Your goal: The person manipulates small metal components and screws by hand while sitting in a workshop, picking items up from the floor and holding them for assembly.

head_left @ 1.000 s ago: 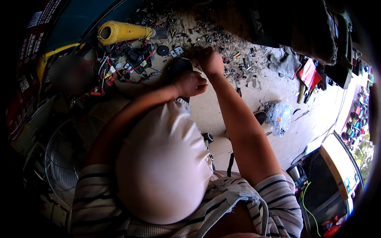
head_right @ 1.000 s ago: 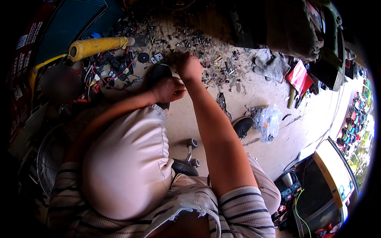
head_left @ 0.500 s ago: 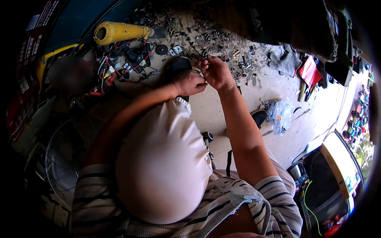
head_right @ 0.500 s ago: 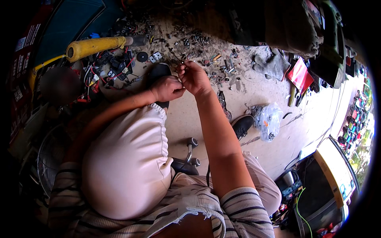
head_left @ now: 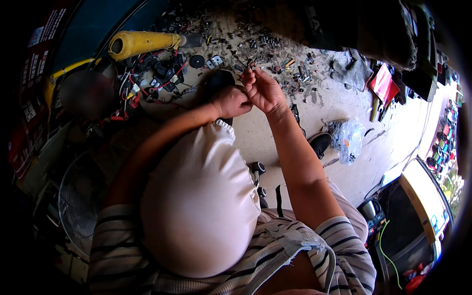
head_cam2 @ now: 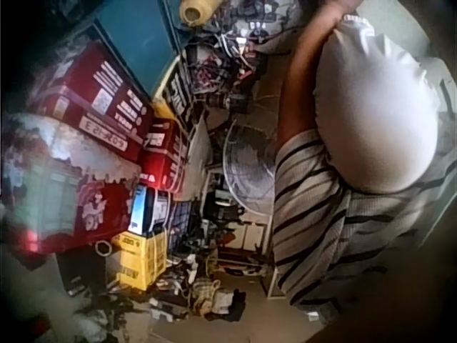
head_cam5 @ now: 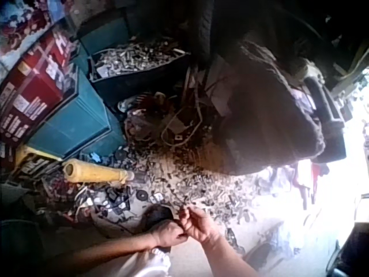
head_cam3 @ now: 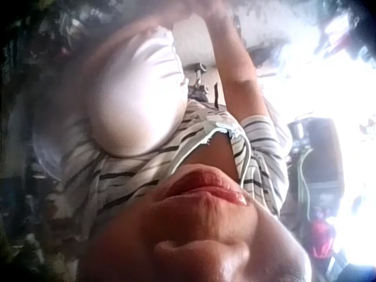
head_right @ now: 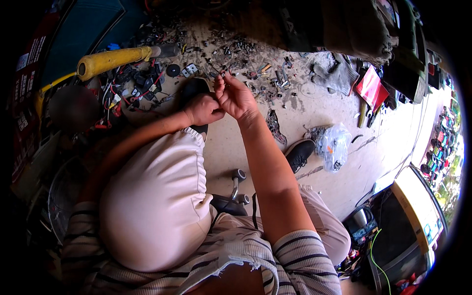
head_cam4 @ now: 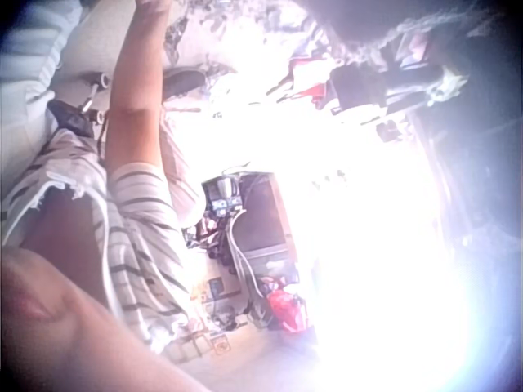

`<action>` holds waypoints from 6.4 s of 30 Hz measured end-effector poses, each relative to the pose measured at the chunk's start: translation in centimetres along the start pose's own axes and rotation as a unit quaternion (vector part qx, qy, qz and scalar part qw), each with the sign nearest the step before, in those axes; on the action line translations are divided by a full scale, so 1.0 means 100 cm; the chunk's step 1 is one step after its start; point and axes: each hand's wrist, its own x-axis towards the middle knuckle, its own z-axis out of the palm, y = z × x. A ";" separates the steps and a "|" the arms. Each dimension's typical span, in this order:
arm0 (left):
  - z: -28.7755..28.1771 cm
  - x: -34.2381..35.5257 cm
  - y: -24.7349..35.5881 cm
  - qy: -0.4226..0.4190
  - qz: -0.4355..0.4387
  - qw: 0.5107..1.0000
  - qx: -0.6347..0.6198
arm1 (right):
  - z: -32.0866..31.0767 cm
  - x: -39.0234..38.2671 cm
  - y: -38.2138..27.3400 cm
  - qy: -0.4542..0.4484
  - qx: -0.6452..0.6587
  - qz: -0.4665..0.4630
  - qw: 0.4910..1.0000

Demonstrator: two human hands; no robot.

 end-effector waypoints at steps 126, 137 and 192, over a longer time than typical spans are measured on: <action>0.004 0.014 0.005 0.067 -0.092 0.985 -0.128 | 0.023 -0.035 -0.011 0.012 -0.359 -0.199 0.912; 0.013 0.011 -0.008 0.077 -0.109 0.977 -0.168 | 0.027 -0.039 -0.007 -0.061 -0.279 -0.132 0.949; 0.013 0.013 -0.015 0.065 -0.150 0.966 -0.202 | 0.041 -0.009 -0.006 -0.011 -0.400 -0.182 0.898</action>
